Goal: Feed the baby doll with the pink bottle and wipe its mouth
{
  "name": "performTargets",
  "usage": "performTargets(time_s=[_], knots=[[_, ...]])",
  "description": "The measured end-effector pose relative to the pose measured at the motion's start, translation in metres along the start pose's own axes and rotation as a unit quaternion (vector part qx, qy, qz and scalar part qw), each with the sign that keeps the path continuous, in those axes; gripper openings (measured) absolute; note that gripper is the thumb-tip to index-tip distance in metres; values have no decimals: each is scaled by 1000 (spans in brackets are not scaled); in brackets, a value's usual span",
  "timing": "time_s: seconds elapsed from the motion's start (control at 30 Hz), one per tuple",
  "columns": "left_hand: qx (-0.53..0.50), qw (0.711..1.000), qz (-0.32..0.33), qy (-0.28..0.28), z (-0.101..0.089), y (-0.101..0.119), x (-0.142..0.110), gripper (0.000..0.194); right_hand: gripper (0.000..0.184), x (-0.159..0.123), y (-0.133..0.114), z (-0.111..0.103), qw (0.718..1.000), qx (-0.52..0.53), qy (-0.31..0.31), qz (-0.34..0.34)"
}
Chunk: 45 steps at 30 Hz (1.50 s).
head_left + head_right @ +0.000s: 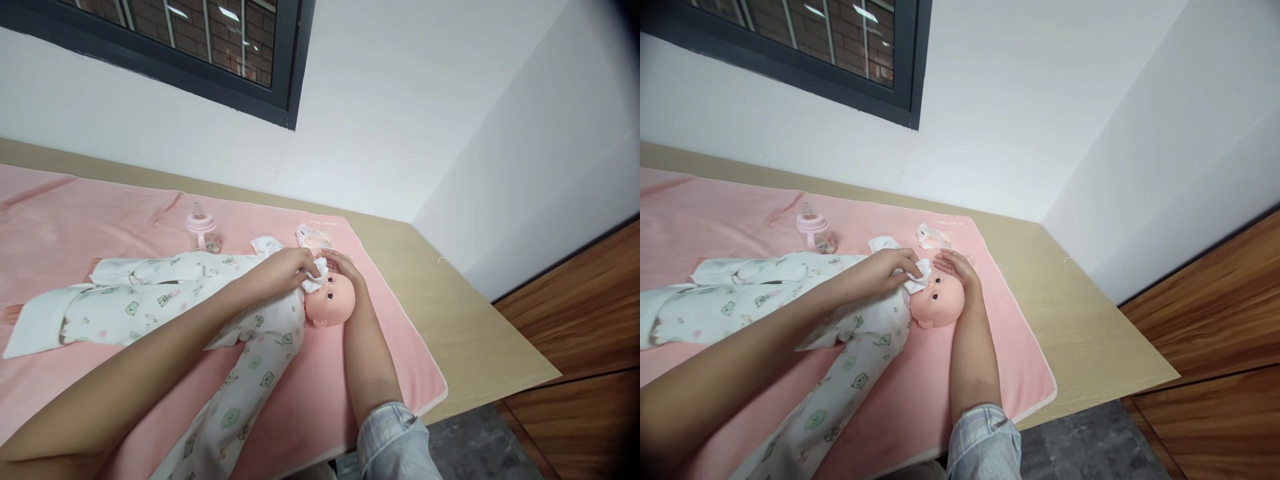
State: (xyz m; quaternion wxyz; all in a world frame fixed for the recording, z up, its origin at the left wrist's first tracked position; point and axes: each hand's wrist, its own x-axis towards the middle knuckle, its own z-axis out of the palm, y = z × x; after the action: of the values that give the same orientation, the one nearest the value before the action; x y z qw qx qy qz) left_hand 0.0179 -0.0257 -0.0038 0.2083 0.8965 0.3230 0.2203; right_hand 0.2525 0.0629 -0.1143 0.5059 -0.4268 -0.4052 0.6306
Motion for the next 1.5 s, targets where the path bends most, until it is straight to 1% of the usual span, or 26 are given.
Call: performTargets(time_s=[0.1, 0.3, 0.5, 0.67, 0.77, 0.83, 0.9, 0.97, 1.03, 1.23, 1.5], knots=[[6, 1000, -2, -10, 0, 3, 0, 35, 26, 0, -3, 1, 1000, -7, 4, -6], [-7, 1000, -24, 13, 0, 1, 2, 34, 28, 5, -1, -2, 1000, 1, -10, 7], [21, 999, -18, 28, 2, 0, 3, 36, 33, 3, 5, -4, 1000, 13, -16, -12], [47, 998, -18, 28, 2, 0, 2, 37, 33, 4, 4, -3, 1000, 10, 3, -4], [26, 999, -2, 34, -2, -5, 0, 34, 32, 6, 3, -4, 1000, 2, 10, 4], [1, 1000, 8, 19, -7, -9, -2, 30, 33, 6, 2, -4, 1000, -1, 12, 6], [-17, 1000, 7, -11, -10, -12, -4, 24, 33, 7, 1, -5, 1000, -2, 15, 10], [-22, 999, 0, -35, -12, -13, -4, 20, 32, 7, 1, -6, 1000, -4, 11, 10], [-19, 999, -5, -44, -11, -12, -4, 17, 30, 8, 2, -7, 1000, -3, 5, 5], [-20, 999, -9, -38, -3, -9, -1, 12, 29, 10, 2, -8, 1000, -14, 2, 3], [-9, 1000, -2, -18, -3, -10, 0, 9, 27, 5, 0, -3, 1000, -1, 6, 2]])
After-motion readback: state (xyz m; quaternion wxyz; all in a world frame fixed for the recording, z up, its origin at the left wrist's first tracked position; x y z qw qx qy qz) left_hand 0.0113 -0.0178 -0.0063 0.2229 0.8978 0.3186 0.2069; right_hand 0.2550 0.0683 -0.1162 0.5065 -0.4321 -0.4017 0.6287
